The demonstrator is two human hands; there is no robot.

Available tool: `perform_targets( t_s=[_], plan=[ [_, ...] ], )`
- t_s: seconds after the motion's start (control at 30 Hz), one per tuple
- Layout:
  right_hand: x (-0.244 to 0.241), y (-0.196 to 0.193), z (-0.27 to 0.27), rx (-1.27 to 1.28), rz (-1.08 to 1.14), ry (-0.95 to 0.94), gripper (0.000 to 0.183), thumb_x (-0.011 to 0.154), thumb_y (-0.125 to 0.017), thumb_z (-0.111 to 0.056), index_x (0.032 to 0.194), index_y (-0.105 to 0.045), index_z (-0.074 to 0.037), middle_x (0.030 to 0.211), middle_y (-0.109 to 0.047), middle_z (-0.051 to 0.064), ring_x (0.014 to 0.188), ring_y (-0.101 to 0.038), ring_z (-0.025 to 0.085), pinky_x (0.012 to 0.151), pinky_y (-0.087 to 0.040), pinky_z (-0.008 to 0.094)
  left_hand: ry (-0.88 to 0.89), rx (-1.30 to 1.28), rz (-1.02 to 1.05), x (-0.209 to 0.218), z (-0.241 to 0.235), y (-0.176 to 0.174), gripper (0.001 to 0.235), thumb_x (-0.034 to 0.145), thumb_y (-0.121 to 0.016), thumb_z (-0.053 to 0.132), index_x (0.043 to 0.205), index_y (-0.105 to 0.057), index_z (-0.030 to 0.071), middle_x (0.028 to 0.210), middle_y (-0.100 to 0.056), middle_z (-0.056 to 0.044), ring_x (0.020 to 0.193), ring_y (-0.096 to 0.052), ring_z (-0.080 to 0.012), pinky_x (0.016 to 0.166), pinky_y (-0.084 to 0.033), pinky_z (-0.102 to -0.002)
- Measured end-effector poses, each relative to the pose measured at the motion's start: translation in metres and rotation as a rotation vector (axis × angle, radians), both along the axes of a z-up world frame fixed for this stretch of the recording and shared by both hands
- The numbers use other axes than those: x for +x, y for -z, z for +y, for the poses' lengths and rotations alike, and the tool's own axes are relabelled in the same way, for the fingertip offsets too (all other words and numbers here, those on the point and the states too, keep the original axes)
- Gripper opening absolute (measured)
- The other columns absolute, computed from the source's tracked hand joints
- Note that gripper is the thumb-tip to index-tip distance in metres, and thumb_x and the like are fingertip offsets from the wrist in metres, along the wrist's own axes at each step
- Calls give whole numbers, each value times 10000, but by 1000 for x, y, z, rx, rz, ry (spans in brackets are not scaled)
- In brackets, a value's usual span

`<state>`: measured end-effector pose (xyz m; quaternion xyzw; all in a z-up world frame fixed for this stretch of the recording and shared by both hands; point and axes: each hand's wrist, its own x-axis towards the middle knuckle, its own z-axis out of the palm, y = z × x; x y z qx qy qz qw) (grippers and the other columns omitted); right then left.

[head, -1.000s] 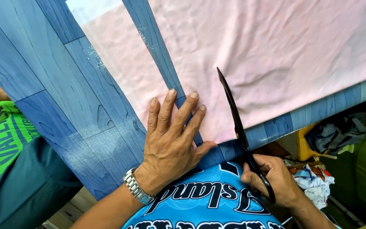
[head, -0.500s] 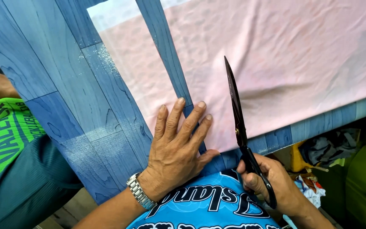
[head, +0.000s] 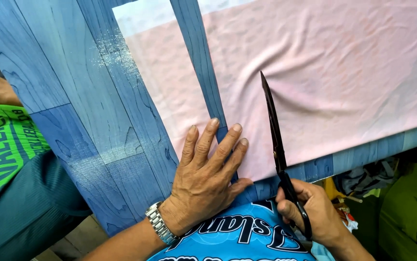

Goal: Cut pink fabric into long strips using large scissors on a work table

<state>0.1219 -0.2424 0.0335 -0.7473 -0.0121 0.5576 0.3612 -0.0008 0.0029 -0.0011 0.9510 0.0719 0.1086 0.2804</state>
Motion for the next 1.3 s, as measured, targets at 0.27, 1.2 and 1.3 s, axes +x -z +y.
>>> perform_targets(
  t_s=[0.27,1.2,1.3],
  plan=[
    [20,-14,37,38,-32,-90,432,805,-699,-493,885,-712,-68,581,-659,63,515,-641,177,519,-543,303,-11,3,-14,0,0,-1,630,942,-702,554,1357,-618,87,1518,-501,-118,1424,-410,-461,1185,-263,-637],
    [35,-10,76,158,33,-14,489,870,-631,-506,973,-667,-29,661,-597,71,599,-602,185,563,-513,317,-23,-22,-21,1,0,0,569,977,-621,526,1339,-623,86,1500,-521,-109,1409,-435,-442,1165,-285,-628],
    [37,-8,77,74,-47,-72,453,840,-654,-520,785,-641,-71,520,-630,81,464,-612,195,497,-495,317,-23,-22,-28,1,1,-1,564,1028,-518,528,1348,-620,76,1499,-521,-119,1406,-433,-451,1161,-289,-629]
  ],
)
